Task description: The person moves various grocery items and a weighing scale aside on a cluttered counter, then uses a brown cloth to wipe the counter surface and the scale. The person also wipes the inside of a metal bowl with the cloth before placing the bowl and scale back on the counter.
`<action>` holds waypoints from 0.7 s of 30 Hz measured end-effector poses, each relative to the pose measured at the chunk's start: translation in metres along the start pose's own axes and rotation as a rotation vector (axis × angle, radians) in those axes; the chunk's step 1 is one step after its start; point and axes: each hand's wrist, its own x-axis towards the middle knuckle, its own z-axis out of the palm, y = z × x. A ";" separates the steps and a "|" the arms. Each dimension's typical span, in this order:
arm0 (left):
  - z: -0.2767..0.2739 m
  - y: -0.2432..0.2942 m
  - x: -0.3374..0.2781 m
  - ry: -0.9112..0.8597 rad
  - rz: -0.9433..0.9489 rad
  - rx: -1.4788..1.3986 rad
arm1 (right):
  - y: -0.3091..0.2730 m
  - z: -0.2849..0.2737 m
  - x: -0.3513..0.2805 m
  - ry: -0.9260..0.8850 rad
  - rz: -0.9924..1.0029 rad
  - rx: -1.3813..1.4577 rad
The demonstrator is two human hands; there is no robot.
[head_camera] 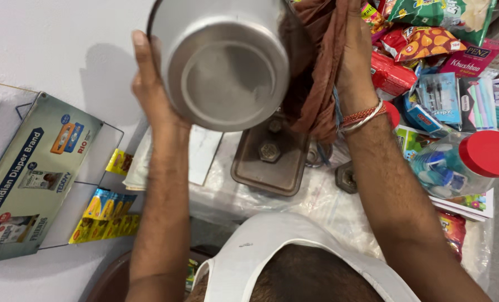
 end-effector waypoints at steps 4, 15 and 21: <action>-0.022 0.014 0.004 -0.027 0.200 -0.096 | -0.003 -0.004 0.004 0.085 0.034 0.176; -0.067 -0.006 -0.021 -0.419 0.594 0.865 | 0.041 -0.099 -0.008 0.056 0.058 0.437; -0.093 -0.060 -0.034 -0.482 0.722 1.263 | 0.025 -0.114 -0.024 0.148 0.060 0.378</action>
